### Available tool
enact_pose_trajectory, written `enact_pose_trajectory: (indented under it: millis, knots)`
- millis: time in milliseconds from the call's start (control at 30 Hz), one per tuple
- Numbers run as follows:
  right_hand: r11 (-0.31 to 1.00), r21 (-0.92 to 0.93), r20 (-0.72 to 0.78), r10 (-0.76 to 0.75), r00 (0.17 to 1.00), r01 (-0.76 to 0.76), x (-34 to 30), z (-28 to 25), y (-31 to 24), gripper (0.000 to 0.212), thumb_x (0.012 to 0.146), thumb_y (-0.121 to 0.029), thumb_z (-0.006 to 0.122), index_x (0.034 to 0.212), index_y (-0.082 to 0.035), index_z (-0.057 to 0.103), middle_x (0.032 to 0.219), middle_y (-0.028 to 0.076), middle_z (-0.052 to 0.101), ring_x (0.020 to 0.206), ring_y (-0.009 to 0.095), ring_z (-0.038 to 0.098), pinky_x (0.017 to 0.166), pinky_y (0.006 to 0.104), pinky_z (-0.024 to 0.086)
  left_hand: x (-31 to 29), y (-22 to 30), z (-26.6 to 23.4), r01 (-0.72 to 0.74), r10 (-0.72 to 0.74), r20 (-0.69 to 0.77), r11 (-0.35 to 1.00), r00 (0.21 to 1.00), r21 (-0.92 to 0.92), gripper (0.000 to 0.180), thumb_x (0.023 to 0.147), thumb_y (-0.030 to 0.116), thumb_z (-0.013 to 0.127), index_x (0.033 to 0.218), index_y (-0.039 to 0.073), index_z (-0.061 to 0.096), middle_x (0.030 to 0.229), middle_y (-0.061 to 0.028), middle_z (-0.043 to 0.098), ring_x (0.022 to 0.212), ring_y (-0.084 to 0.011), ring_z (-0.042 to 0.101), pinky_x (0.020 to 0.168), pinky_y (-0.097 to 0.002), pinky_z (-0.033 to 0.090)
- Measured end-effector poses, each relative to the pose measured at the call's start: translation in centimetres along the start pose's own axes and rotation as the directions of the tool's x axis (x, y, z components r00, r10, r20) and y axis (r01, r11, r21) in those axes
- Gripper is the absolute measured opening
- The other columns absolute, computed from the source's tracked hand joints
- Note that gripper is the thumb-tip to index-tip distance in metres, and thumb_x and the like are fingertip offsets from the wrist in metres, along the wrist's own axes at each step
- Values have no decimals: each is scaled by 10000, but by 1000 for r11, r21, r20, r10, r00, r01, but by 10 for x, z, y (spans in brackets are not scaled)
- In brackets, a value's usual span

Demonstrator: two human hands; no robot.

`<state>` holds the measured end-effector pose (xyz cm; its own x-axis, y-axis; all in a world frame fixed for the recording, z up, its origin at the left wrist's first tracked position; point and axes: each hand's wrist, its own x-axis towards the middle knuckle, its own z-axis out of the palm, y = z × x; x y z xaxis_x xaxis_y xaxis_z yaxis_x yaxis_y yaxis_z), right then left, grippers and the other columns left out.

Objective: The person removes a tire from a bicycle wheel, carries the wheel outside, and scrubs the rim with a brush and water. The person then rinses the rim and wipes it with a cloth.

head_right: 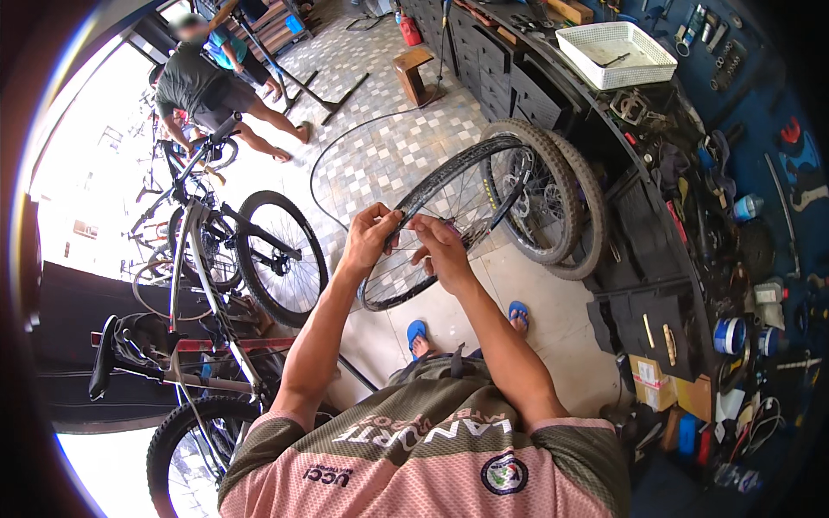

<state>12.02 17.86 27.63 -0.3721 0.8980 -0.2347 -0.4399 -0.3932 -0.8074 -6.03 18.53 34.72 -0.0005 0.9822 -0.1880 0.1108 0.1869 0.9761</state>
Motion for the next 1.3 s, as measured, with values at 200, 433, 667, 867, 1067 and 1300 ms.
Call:
enact_pose_trajectory:
  millis: [200,433,667,867,1067,1300]
  knots:
    - [891,430,175,79,981,-149,29,1,1,373,1119,-387,601,1333,-82,616,1156,75,727,696,142,719,426,197,366,13,9,-1,71,-71,-3,993,997,-97,303,1036,321,726,909,54,655,656,-29,630,522,-92,560,463,-245,419]
    - [882,466,171,-14,985,-68,33,12,-8,275,1139,-304,541,1203,-53,631,1018,103,705,664,145,706,410,181,380,16,12,12,70,-73,-22,987,997,-145,309,1047,294,723,893,44,625,671,-40,630,502,-104,552,454,-247,424]
    - [865,501,128,-33,991,-36,28,16,-32,254,1131,-255,550,1159,-19,637,1010,125,718,626,136,695,403,187,385,16,33,21,17,-17,-1,990,1000,-138,333,1043,285,737,887,47,564,685,-29,611,508,-104,565,432,-247,420]
    - [851,517,40,-134,990,94,28,27,-38,247,1128,-276,554,1110,-47,647,720,81,647,517,107,582,438,236,458,19,44,32,-18,20,11,988,1000,-155,323,1050,276,723,885,49,564,666,-34,601,508,-111,568,440,-247,422]
    - [831,521,-19,-216,976,194,30,34,-50,264,1118,-326,583,1045,-81,648,595,18,541,458,108,516,470,307,529,21,55,40,-17,15,-14,986,1000,-166,308,1062,283,693,876,61,587,643,-39,593,498,-119,555,442,-252,415]
    - [813,539,-55,-227,972,220,33,35,-43,211,1114,-323,588,1118,-118,637,602,14,556,471,119,564,477,340,545,21,57,41,-31,33,8,986,999,-164,316,1041,273,727,867,62,569,605,-57,611,475,-123,561,428,-252,406]
